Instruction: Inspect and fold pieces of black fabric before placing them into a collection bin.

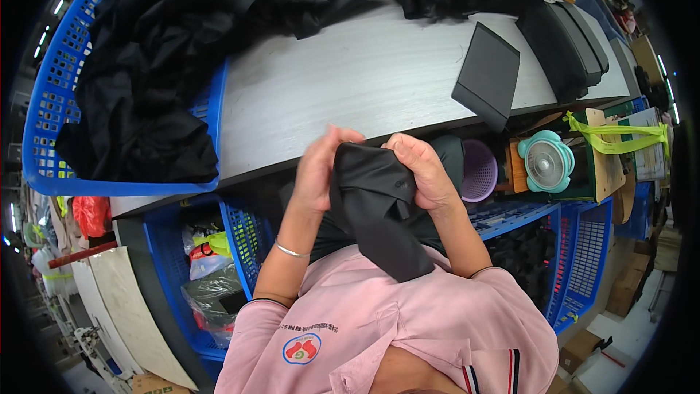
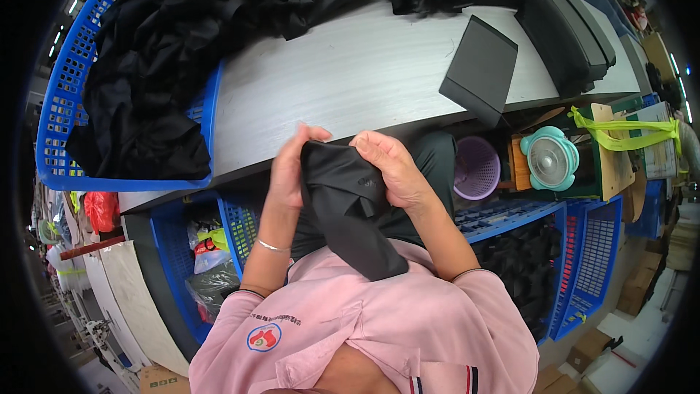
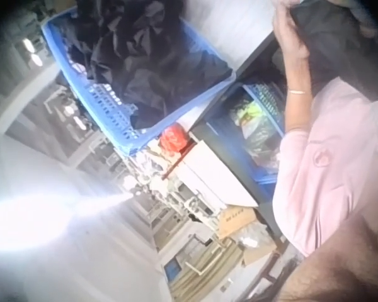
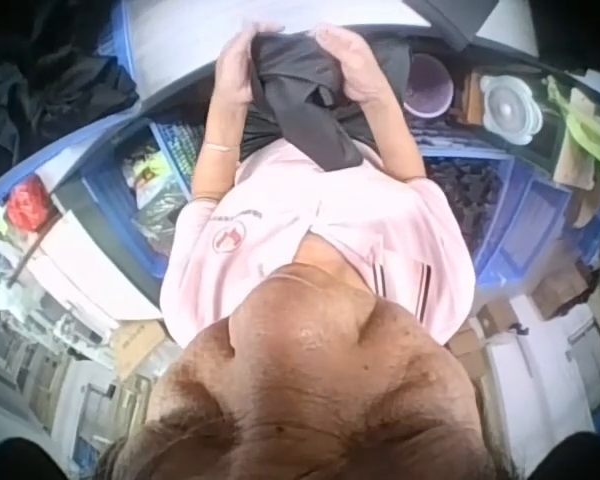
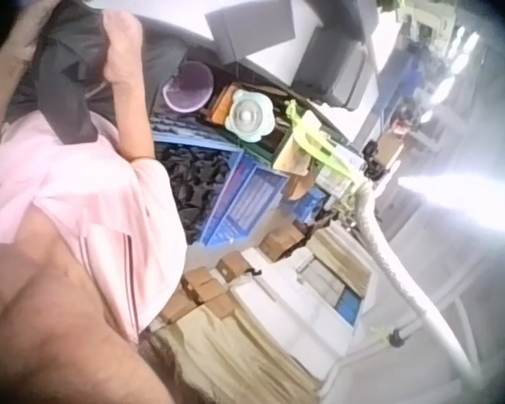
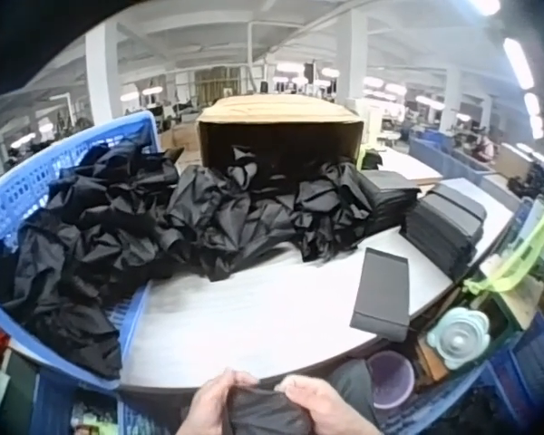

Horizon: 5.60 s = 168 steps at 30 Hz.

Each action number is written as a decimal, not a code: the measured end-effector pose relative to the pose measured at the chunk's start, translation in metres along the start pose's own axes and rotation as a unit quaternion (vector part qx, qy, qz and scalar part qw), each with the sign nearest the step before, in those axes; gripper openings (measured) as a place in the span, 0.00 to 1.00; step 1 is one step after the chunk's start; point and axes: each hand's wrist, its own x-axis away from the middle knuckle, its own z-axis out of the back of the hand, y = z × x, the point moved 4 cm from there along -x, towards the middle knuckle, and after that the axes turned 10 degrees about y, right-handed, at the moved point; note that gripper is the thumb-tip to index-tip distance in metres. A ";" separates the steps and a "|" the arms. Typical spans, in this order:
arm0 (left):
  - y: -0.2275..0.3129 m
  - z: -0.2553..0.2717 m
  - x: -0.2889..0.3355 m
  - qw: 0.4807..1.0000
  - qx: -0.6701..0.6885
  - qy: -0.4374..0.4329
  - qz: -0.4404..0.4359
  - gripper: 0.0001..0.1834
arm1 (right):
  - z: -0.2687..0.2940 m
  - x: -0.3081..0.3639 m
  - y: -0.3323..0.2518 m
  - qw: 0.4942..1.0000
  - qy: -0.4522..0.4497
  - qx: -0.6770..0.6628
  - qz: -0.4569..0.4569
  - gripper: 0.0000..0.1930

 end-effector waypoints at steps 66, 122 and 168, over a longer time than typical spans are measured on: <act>-0.079 0.064 -0.041 0.983 0.162 -0.084 0.033 0.26 | 0.026 0.012 -0.033 0.847 -0.121 0.383 0.347 0.09; -0.032 0.029 -0.109 0.889 -0.270 0.208 -0.305 0.13 | 0.019 -0.074 0.000 0.988 0.017 0.149 0.036 0.15; -0.062 -0.053 -0.003 0.943 -0.273 -0.065 -0.178 0.21 | 0.138 -0.002 -0.149 0.421 0.499 0.587 0.479 0.09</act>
